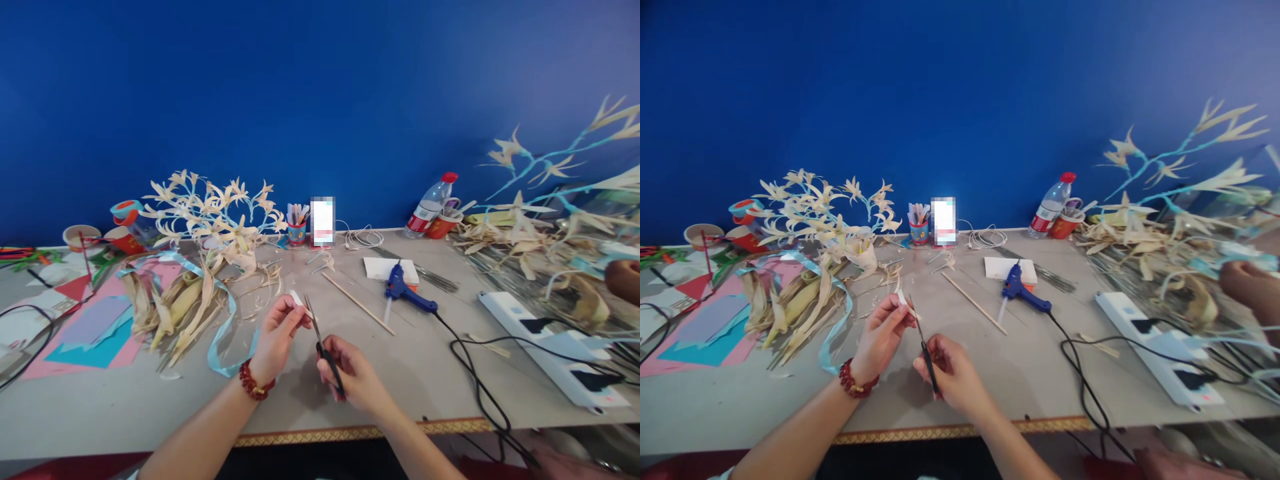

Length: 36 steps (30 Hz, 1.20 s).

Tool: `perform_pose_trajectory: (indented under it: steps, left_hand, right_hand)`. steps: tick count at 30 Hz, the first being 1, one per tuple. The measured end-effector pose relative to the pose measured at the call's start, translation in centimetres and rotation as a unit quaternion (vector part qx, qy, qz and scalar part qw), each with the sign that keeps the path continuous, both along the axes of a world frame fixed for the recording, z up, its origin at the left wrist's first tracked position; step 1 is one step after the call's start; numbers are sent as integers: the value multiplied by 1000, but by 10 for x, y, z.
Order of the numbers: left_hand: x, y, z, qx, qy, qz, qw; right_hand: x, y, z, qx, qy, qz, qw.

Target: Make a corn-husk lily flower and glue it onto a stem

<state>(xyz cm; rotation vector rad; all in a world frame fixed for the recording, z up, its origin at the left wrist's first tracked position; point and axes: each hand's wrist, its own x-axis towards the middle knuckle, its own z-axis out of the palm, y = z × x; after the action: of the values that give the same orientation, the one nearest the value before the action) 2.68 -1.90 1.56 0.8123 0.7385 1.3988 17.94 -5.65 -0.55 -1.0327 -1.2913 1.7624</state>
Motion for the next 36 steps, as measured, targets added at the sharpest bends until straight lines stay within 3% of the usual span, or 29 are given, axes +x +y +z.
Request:
perform_pose_trajectory:
  steps: [12, 16, 20, 26, 30, 33, 36]
  left_hand:
    - [-2, 0, 1, 3, 27, -9, 1000]
    - [-2, 1, 1, 0, 27, -16, 1000]
    - [-2, -1, 2, 1, 37, -11, 999]
    - [1, -3, 1, -14, 49, -26, 998]
    - [2, -3, -3, -14, 73, -38, 997]
    - [-4, -3, -1, 29, 141, 30, 989]
    - [-11, -1, 10, 143, 275, 145, 940]
  right_hand:
    - [1, 3, -10, 55, -34, -23, 998]
    - [0, 1, -11, 38, -30, -36, 998]
    - [-4, 2, -2, 28, 23, -83, 996]
    - [-19, 15, 24, 54, 82, -229, 969]
    - [-23, 25, 30, 84, 80, -235, 965]
    - [-16, 32, 29, 98, 56, -217, 970]
    - [-6, 38, 31, 106, 24, -162, 981]
